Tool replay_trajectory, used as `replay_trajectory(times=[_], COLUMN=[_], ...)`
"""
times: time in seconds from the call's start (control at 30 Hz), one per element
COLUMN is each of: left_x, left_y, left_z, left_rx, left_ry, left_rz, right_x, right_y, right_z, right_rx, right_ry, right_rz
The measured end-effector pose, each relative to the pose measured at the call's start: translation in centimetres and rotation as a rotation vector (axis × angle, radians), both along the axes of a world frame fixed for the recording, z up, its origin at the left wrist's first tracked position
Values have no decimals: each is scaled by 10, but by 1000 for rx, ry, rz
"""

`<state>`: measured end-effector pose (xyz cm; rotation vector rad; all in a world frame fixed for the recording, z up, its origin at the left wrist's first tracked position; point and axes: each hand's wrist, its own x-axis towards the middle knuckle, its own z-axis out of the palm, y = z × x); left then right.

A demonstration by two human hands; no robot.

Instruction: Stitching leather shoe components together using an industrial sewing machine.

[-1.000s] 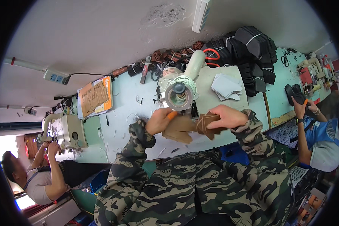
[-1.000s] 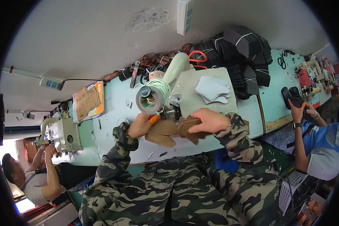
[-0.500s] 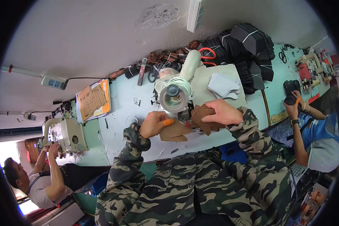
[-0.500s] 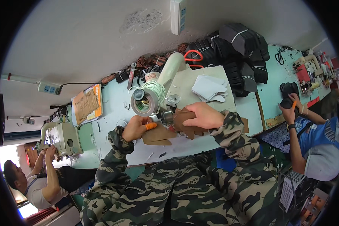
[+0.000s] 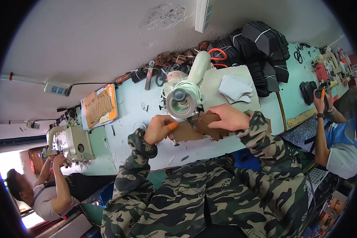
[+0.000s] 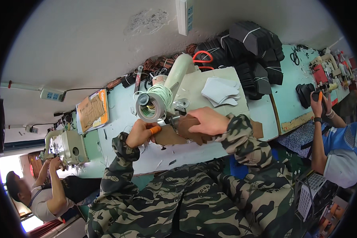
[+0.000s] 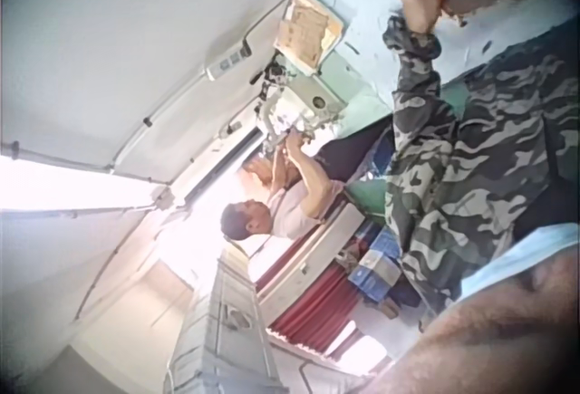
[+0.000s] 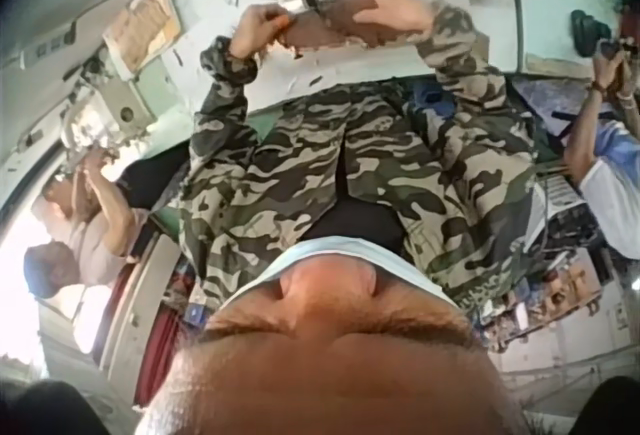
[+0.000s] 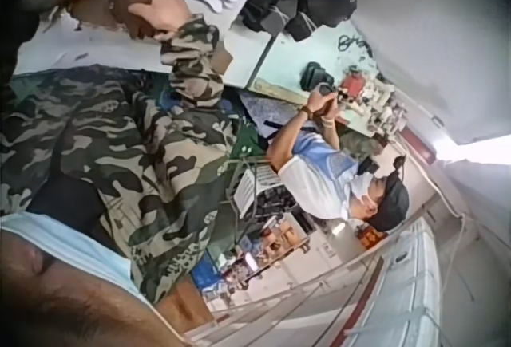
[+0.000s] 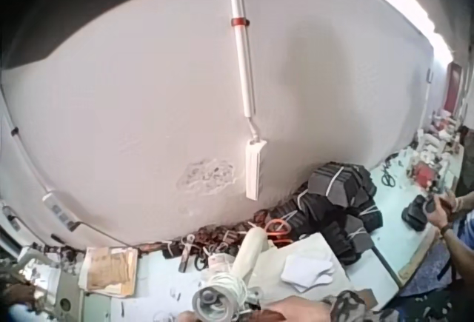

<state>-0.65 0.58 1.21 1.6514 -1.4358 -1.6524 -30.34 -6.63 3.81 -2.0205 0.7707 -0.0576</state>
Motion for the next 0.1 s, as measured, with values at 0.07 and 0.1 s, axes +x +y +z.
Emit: replay_trajectory(times=[0.07, 0.1], left_x=[1, 0], left_y=[1, 0], left_z=[3, 3], left_rx=[17, 35], left_ry=[1, 2], left_rz=[26, 46], right_x=[-5, -8], right_y=[-5, -6], right_z=[20, 28], right_rx=[116, 234], right_ry=[50, 99], right_rz=[0, -6])
